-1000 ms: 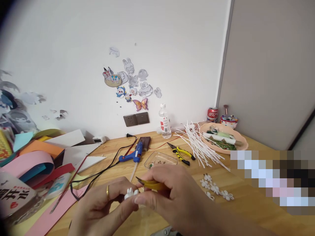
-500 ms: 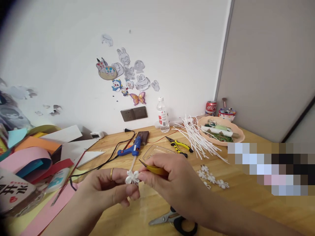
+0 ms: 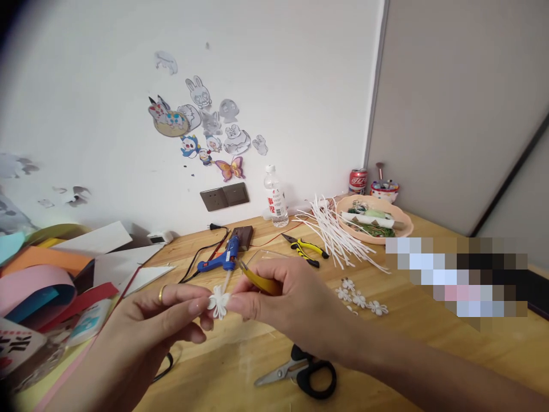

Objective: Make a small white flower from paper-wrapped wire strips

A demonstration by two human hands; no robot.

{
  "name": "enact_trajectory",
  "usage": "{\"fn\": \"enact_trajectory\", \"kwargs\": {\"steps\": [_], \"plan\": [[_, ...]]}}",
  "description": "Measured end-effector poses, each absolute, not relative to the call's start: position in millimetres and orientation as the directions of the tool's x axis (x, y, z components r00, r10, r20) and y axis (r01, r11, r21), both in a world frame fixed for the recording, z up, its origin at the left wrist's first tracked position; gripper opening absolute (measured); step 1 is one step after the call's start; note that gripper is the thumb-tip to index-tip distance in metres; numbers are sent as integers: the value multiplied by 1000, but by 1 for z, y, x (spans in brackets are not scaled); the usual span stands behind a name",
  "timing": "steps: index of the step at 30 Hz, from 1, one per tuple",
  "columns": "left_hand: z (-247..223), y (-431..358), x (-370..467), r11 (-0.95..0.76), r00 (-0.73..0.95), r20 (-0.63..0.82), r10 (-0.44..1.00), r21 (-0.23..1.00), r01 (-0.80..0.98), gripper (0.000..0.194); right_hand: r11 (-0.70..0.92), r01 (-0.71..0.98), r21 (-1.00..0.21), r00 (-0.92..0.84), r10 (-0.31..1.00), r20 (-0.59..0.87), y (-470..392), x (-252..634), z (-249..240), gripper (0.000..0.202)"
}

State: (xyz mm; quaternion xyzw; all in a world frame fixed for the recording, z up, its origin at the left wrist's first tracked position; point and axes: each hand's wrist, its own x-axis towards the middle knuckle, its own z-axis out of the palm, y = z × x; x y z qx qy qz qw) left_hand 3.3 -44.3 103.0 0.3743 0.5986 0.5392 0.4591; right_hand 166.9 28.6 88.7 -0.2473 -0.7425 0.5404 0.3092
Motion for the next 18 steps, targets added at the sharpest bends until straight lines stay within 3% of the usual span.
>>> {"fn": "enact_trajectory", "kwargs": {"steps": [6,18], "plan": [[104,-43,7,151,-300,-178,937,982,-113,3,237,68,-969,-766,635,102,28,168,93,13],[104,-46,11,180,-245,-235,941,957,-226,6,293,26,-956,-758,629,173,27,170,94,10]]}}
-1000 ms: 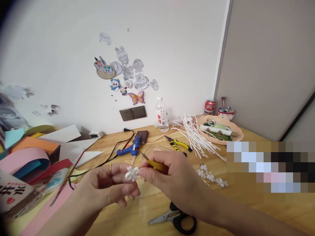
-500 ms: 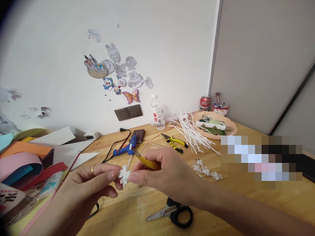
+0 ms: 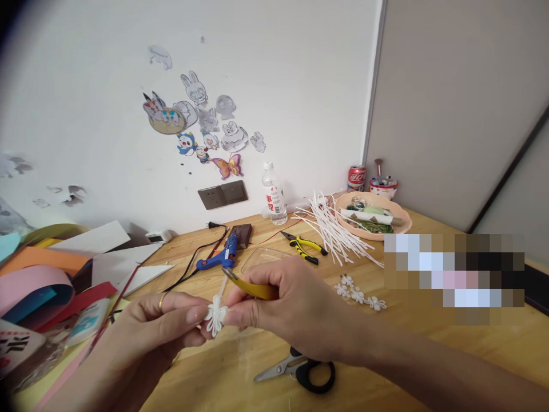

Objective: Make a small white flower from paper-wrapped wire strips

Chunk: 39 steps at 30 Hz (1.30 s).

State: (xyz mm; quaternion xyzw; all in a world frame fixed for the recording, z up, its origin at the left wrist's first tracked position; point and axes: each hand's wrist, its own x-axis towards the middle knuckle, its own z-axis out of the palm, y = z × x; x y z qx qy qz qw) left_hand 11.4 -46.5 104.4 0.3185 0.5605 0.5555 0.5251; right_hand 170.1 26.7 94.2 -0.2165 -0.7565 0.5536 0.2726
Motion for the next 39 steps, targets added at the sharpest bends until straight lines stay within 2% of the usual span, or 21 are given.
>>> {"fn": "enact_trajectory", "kwargs": {"steps": [5,10,17,23,32,36,39], "plan": [[103,-45,12,195,-226,-249,942,952,-237,6,275,-7,-962,-752,633,186,28,169,93,8],[102,-44,13,162,-278,-227,934,958,-236,5,227,69,-971,-713,692,111,30,168,92,13],[96,-41,13,117,-313,-188,931,966,-231,6,239,110,-965,-685,721,101,29,169,92,12],[94,-40,15,146,-288,-211,934,962,-231,8,243,54,-968,-664,733,147,28,167,88,10],[91,-42,12,177,-325,-232,917,966,-190,6,218,116,-969,-663,744,88,28,166,91,12],[90,-40,13,166,-270,-232,934,955,-247,7,242,78,-967,-642,755,137,30,167,88,13],[90,-40,14,211,-167,-281,945,915,-345,18,243,61,-968,-629,763,152,32,167,87,13]]}}
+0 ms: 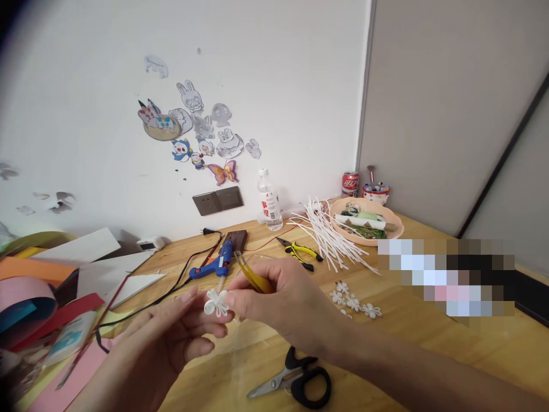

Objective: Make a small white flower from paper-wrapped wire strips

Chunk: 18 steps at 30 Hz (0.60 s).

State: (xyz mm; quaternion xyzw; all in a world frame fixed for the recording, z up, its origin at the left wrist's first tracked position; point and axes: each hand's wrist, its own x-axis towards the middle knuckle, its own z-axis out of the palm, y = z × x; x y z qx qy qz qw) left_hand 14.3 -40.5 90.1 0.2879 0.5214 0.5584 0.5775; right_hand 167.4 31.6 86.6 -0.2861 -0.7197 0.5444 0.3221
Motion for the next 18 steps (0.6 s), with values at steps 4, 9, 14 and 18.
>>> {"fn": "enact_trajectory", "kwargs": {"steps": [4,9,14,18], "plan": [[91,-44,16,321,-3,-349,937,867,-381,25,343,27,-939,-661,710,241,32,168,85,12],[95,-44,16,249,-89,-317,944,864,-438,14,578,65,-813,-655,640,402,31,168,84,13],[95,-39,16,88,-318,-212,924,928,-363,18,415,89,-905,-648,715,264,29,168,87,14],[93,-40,16,45,-331,-141,933,959,-280,15,404,150,-902,-699,689,192,24,168,90,15]]}}
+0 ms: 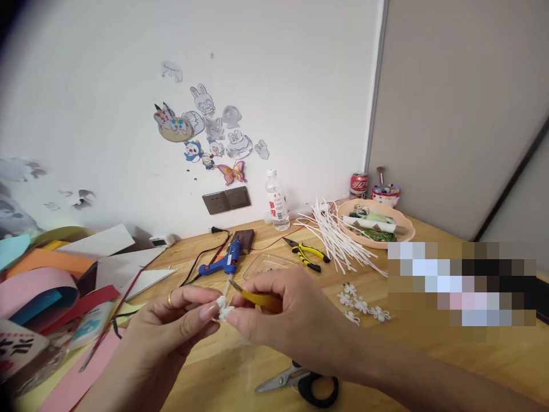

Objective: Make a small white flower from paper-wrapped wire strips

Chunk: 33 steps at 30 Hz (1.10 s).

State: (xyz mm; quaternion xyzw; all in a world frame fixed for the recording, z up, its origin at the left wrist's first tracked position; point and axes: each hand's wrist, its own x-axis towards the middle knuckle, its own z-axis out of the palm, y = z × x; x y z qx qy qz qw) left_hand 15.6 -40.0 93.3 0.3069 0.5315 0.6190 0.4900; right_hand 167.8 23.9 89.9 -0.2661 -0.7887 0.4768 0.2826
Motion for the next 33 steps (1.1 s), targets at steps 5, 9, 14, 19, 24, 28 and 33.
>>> {"fn": "enact_trajectory", "kwargs": {"steps": [5,9,14,19,24,28,33], "plan": [[95,-42,14,79,-260,-172,950,939,-335,11,421,210,-882,-670,719,184,21,167,90,15],[97,-42,12,138,-245,-178,953,975,-174,11,505,227,-833,-677,696,238,21,167,88,19],[97,-43,10,193,-250,-196,948,980,-39,6,482,251,-839,-704,686,184,19,167,87,18],[95,-43,11,160,-262,-157,952,987,-13,7,447,259,-856,-685,710,163,19,167,87,15],[100,-44,13,126,-257,-162,953,981,-149,12,446,236,-863,-659,726,195,24,167,88,17],[104,-44,14,78,-249,-122,961,981,-178,17,399,211,-892,-693,705,151,25,168,89,16],[101,-42,11,213,-225,-227,948,973,-84,8,369,212,-905,-712,692,116,27,170,88,19]]}}
